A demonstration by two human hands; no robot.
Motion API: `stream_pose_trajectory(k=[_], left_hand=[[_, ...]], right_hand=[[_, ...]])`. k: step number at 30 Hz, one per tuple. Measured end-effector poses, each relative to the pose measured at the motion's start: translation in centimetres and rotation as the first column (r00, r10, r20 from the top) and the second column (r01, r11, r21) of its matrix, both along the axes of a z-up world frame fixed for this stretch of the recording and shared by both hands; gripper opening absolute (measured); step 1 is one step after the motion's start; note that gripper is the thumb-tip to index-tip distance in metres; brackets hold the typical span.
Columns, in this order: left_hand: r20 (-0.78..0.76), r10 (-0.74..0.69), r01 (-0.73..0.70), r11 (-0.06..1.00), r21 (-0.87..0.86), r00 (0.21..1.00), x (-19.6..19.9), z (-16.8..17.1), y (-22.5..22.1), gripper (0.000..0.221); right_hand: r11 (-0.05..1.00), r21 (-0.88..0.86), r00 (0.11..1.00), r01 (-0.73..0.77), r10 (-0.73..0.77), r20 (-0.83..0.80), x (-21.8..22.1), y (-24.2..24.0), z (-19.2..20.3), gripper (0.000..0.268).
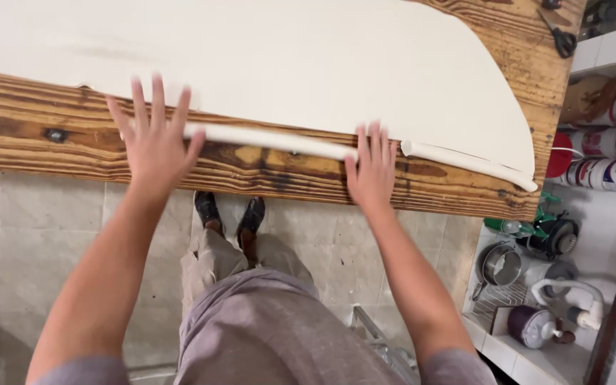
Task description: Cutting strips of dough and rolling them into long cylinders to place on a baking tray.
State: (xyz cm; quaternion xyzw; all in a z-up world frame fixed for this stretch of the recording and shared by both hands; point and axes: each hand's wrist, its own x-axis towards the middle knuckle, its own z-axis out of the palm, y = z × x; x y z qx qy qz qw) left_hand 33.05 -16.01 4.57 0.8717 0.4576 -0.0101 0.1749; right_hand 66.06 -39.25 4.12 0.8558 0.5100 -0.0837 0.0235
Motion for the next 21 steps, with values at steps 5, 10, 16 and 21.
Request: stream_pose_trajectory(k=[5, 10, 16, 21], left_hand=[[0.071, -0.198, 0.156, 0.908, 0.388, 0.978, -7.8, -2.4, -8.9, 0.062], [-0.021, -0.146, 0.146, 0.989, -0.012, 0.989, -2.9, -1.4, -1.4, 0.065], [0.169, -0.116, 0.104, 0.992, 0.074, 0.979, -0.5, -1.5, 0.1, 0.062], [-0.100, -0.098, 0.089, 0.992, -0.086, 0.990, -4.3, -2.8, -6.0, 0.066]], right_hand=[[0.945, 0.203, 0.966, -0.254, 0.260, 0.001, -2.4, -10.7, -2.5, 0.061], [0.945, 0.261, 0.968, -0.197, 0.229, -0.099, 0.7, -2.7, -1.7, 0.062], [0.976, 0.206, 0.995, -0.076, 0.087, -0.044, 0.8, 0.8, -1.2, 0.061], [0.932, 0.293, 0.973, -0.215, 0.229, -0.014, -1.4, -5.2, -2.5, 0.054]])
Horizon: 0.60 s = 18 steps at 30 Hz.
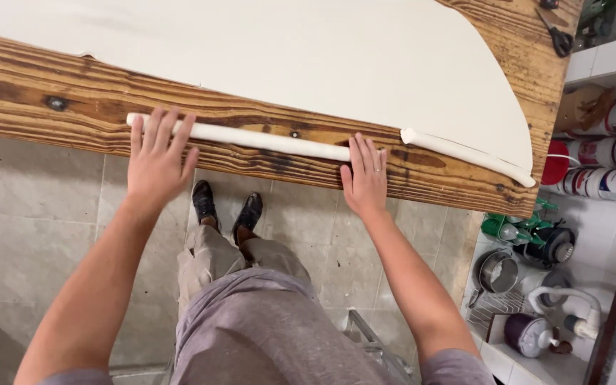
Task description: Cutting strips of dough and rolling them into long cylinders to place on a baking tray.
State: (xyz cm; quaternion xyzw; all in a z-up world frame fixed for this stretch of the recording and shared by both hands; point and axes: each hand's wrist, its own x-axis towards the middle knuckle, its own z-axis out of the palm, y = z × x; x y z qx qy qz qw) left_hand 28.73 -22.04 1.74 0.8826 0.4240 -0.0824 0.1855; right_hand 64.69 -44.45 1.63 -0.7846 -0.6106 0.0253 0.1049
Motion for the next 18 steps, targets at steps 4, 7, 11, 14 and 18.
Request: stream_pose_trajectory(k=[4, 7, 11, 14, 18], left_hand=[[0.513, -0.144, -0.096, 0.905, 0.414, 0.846, -0.8, -2.9, -0.6, 0.051], [0.797, -0.064, -0.186, 0.958, 0.218, 0.601, 2.2, -2.0, 2.8, 0.051], [0.954, 0.175, -0.123, 0.981, -0.149, 0.242, 5.3, 0.4, 5.2, 0.043], [0.913, 0.233, -0.030, 0.971, -0.237, 0.336, 4.6, 0.7, 3.7, 0.045], [0.886, 0.231, 0.037, 0.963, -0.268, 0.402, 2.8, -0.2, 2.2, 0.044]], right_hand=[[0.989, 0.136, 0.970, 0.053, -0.018, -0.244, -0.8, 0.6, 1.0, 0.055], [0.934, 0.267, 0.811, 0.239, -0.040, -0.584, -1.0, 4.1, 2.8, 0.058], [0.864, 0.265, 0.462, 0.427, 0.043, -0.886, 1.1, 7.3, 0.2, 0.060], [0.883, 0.195, 0.327, 0.427, 0.051, -0.944, 1.4, 6.3, -0.7, 0.060], [0.915, 0.129, 0.236, 0.383, 0.038, -0.971, 0.3, 4.4, -0.3, 0.059]])
